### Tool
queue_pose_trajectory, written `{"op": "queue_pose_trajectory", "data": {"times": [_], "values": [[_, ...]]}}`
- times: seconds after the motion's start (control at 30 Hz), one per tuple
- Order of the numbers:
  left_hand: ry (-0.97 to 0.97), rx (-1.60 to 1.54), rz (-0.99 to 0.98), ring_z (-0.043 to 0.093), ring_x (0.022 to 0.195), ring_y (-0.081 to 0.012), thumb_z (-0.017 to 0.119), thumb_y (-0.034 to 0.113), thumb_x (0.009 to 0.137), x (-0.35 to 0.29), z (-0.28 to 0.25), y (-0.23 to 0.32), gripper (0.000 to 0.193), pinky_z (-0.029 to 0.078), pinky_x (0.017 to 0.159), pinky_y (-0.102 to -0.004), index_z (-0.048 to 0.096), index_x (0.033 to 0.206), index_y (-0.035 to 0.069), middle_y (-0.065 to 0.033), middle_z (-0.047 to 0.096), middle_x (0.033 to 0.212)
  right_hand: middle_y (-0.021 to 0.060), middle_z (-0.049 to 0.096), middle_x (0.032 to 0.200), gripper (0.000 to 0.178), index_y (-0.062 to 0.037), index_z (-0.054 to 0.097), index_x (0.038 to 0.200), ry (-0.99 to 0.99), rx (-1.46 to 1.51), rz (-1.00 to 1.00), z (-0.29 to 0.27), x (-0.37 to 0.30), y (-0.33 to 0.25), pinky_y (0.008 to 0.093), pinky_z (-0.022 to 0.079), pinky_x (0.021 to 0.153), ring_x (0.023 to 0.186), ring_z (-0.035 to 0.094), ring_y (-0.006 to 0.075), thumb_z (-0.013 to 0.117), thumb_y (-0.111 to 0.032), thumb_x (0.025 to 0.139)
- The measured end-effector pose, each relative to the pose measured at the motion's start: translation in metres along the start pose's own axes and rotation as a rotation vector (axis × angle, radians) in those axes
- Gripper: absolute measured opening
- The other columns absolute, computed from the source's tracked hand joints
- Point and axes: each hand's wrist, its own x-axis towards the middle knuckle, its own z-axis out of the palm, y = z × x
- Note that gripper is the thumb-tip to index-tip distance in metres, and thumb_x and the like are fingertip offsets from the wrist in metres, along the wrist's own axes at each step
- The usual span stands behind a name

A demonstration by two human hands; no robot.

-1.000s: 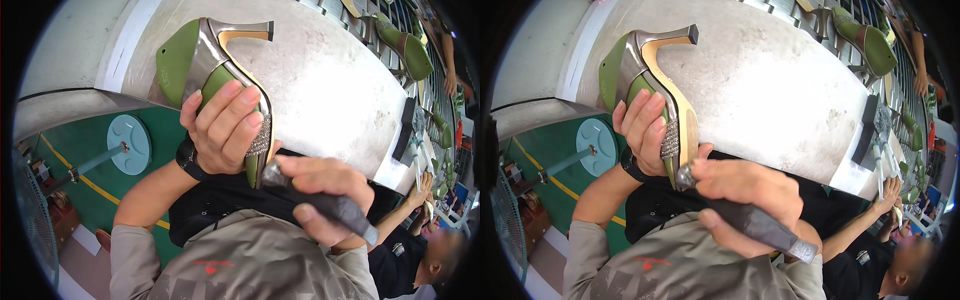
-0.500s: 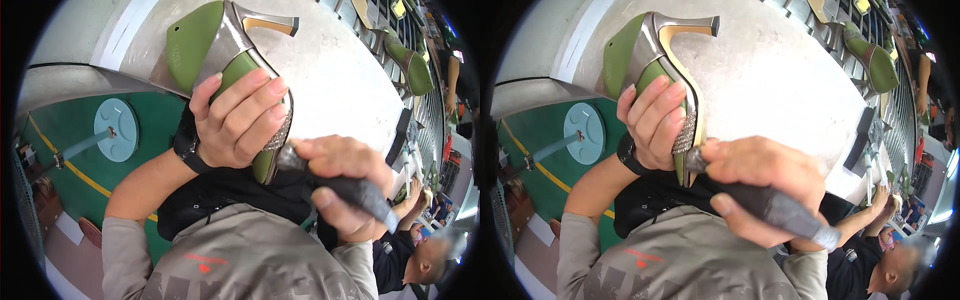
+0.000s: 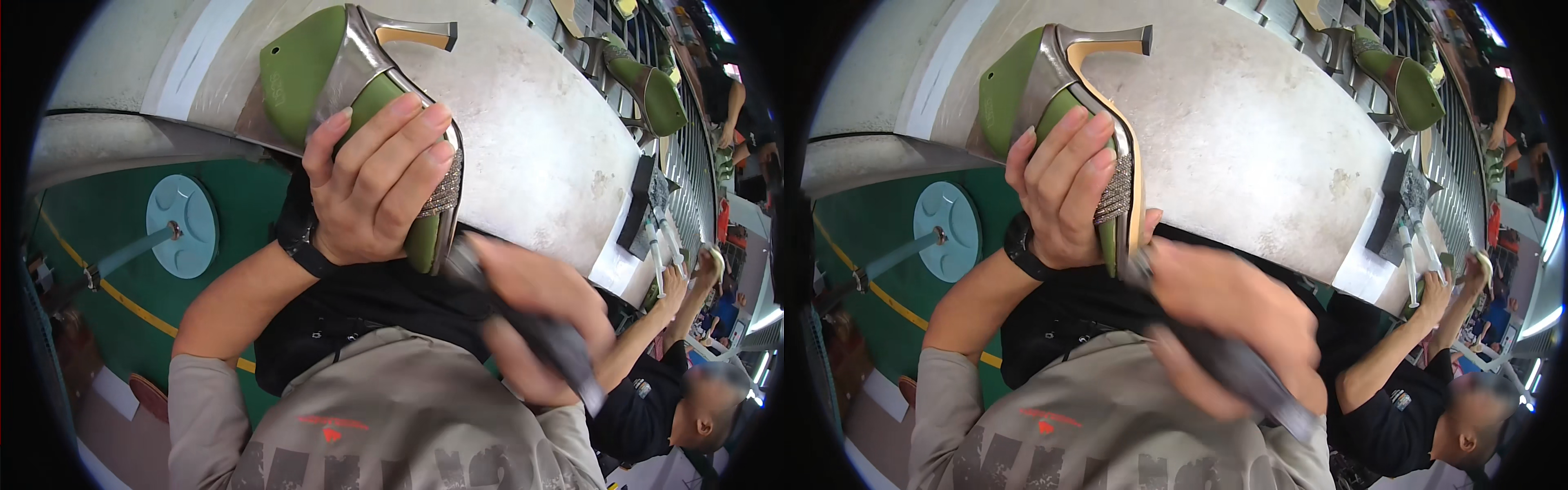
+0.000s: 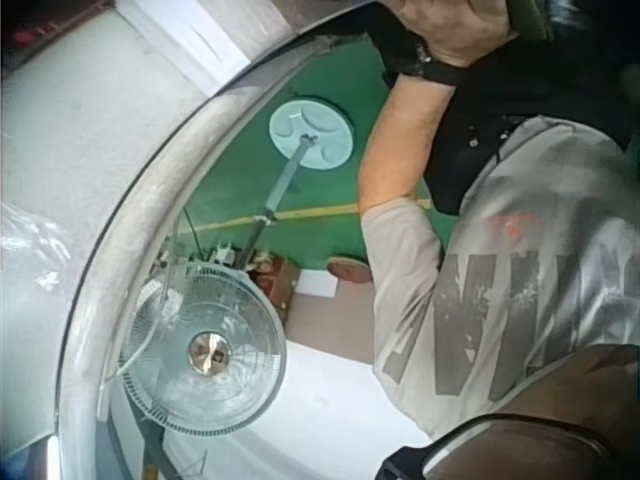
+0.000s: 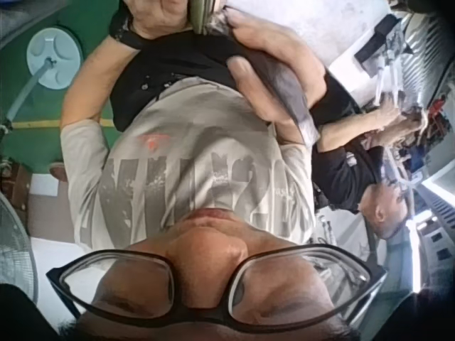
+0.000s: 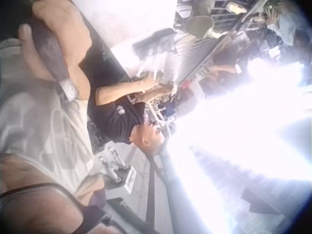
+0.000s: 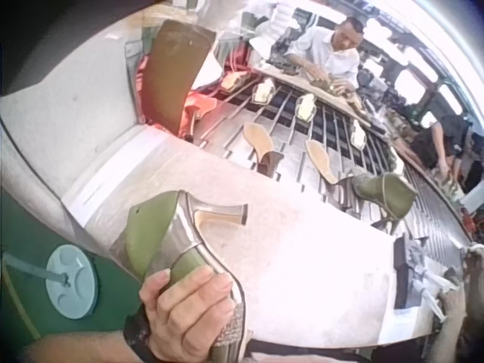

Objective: The person assembles high-heeled shoes by taking lasted shoe uppers and soles from a conveyor, pressing each sole and heel onto the shoe by hand, and hammering along the edges and heels with a hammer.

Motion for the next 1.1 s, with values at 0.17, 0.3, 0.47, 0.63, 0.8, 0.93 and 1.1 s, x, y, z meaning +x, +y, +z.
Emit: {"op": "queue_pose_trajectory", "data": {"times": [0.17, 0.3, 0.47, 0.63, 0.8, 0.93, 1.1], "values": [[0.042, -0.125, -0.137, 0.063, 0.129, -0.0296, 0.064, 0.043, 0.102, 0.002, -0.007, 0.015, 0.043, 0.029, 0.121, -0.0507, 0.055, 0.130, 0.012, -0.0117, 0.068, 0.136, 0.0238, 0.075, 0.114, 0.032, 0.0050, 0.063, 0.114, 0.307, -0.007, 0.138, 0.014, 0.065, 0.024, 0.0320, 0.056, 0.082, 0.088, 0.071, 0.0213, 0.066, -0.022, 0.098], [-0.053, -0.065, 0.009, 0.057, 0.132, -0.0396, 0.071, 0.058, 0.092, -0.009, -0.009, -0.003, 0.083, 0.024, 0.123, -0.0600, 0.039, 0.145, 0.003, -0.0219, 0.055, 0.142, 0.0182, 0.076, 0.108, 0.025, 0.0031, 0.063, 0.119, 0.332, 0.225, 0.107, -0.001, 0.071, 0.032, 0.0236, 0.052, 0.064, 0.075, 0.068, 0.0125, 0.065, -0.013, 0.100], [-0.013, -0.040, 0.023, 0.056, 0.133, -0.0384, 0.069, 0.056, 0.094, -0.008, 0.002, 0.000, 0.075, 0.024, 0.123, -0.0585, 0.041, 0.144, 0.008, -0.0202, 0.055, 0.140, 0.0305, 0.063, 0.126, 0.047, -0.0001, 0.059, 0.124, 0.565, 0.368, -0.091, -0.027, 0.053, 0.006, 0.0248, 0.053, 0.051, 0.065, 0.066, 0.0177, 0.042, -0.042, 0.111], [0.050, -0.067, -0.026, 0.061, 0.128, -0.0223, 0.058, 0.033, 0.105, -0.016, 0.005, -0.005, 0.034, 0.025, 0.124, -0.0501, 0.053, 0.137, 0.022, -0.0029, 0.065, 0.136, 0.0283, 0.066, 0.090, 0.034, 0.0006, 0.055, 0.098, 0.422, 0.178, 0.137, 0.007, 0.078, 0.016, 0.0262, 0.048, 0.047, 0.047, 0.054, 0.0151, 0.047, -0.031, 0.107], [0.152, -0.046, -0.023, 0.056, 0.137, -0.0215, 0.050, 0.034, 0.107, -0.019, 0.015, -0.006, 0.037, 0.024, 0.124, -0.0514, 0.049, 0.143, 0.023, -0.0004, 0.061, 0.143, 0.0282, 0.066, 0.086, 0.034, 0.0011, 0.056, 0.096, 0.339, 0.166, 0.310, -0.005, 0.117, 0.012, 0.0250, 0.045, 0.043, 0.043, 0.049, 0.0146, 0.049, -0.032, 0.104], [0.132, -0.054, -0.020, 0.057, 0.136, -0.0204, 0.049, 0.037, 0.107, -0.019, 0.012, -0.008, 0.038, 0.023, 0.124, -0.0520, 0.050, 0.142, 0.022, 0.0013, 0.061, 0.143, 0.0258, 0.068, 0.084, 0.036, 0.0021, 0.057, 0.095, 0.223, 0.152, 0.445, -0.003, 0.162, 0.010, 0.0240, 0.043, 0.042, 0.042, 0.049, 0.0137, 0.052, -0.032, 0.102], [0.184, -0.025, -0.045, 0.059, 0.133, -0.0162, 0.049, 0.038, 0.107, -0.016, 0.019, -0.004, 0.038, 0.025, 0.122, -0.0499, 0.051, 0.141, 0.022, 0.0048, 0.063, 0.142, 0.0252, 0.069, 0.086, 0.035, 0.0014, 0.059, 0.097, 0.219, 0.215, 0.467, 0.010, 0.180, 0.027, 0.0237, 0.043, 0.043, 0.045, 0.052, 0.0142, 0.051, -0.032, 0.103]]}}
